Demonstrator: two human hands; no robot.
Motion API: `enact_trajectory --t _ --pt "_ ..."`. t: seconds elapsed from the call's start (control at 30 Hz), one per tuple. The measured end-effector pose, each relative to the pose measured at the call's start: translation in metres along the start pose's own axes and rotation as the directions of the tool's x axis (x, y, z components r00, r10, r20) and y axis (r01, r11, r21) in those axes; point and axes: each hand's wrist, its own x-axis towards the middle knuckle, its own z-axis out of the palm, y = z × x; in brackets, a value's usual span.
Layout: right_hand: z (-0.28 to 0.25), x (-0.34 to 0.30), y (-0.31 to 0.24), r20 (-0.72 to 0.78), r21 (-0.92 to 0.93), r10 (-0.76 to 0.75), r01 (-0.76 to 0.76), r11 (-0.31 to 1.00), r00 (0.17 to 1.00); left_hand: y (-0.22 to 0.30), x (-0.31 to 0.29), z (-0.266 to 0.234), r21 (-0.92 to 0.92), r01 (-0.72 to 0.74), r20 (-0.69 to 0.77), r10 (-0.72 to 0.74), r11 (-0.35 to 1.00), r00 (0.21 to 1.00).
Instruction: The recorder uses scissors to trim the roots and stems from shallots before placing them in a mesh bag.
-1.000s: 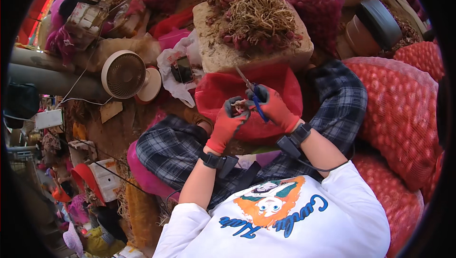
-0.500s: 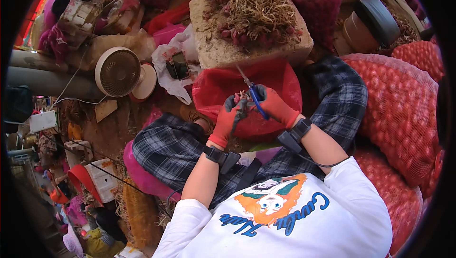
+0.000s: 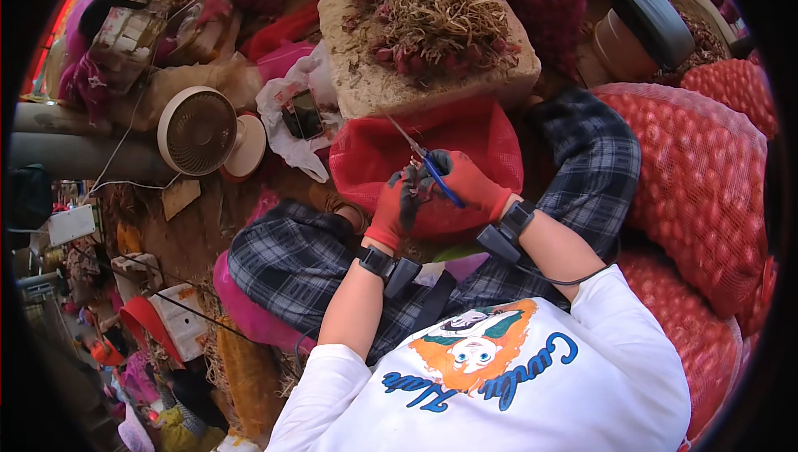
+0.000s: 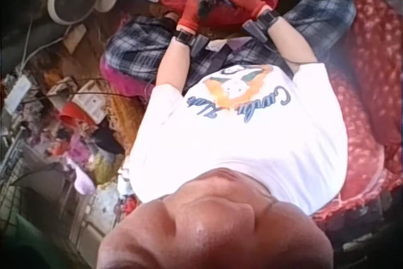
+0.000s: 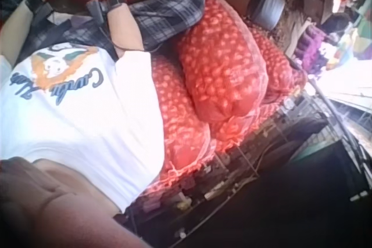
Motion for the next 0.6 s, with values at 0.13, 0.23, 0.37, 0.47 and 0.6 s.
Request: enact_trajectory --t 0.13,0.23,0.37,0.47,0.6 --pt "-0.02 0.005 0.006 -0.157 0.343 0.298 -0.231 0.911 0.942 -0.012 -0.005 0.005 -0.03 0.023 -0.101 -0.026 0.999 0.995" --pt "-0.046 0.01 0.01 -0.23 0.541 0.235 -0.076 0.837 0.945 -0.02 -0.008 -0.002 0.222 -0.041 -0.196 0.086 0.974 0.977" --pt "-0.05 0.014 0.017 -0.344 -0.207 0.016 -0.093 0.974 0.939 -0.016 -0.006 -0.008 0.306 -0.061 -0.209 0.13 0.95 0.969" --pt "-0.025 0.011 0.007 -0.301 -0.461 -0.016 -0.131 0.878 0.953 -0.003 -0.007 -0.004 0.001 0.034 -0.252 -0.033 0.999 0.967" --pt "-0.007 0.007 0.006 -0.075 0.391 0.254 -0.206 0.897 0.964 -0.009 -0.003 -0.003 0.206 -0.201 -0.162 0.236 0.958 0.958"
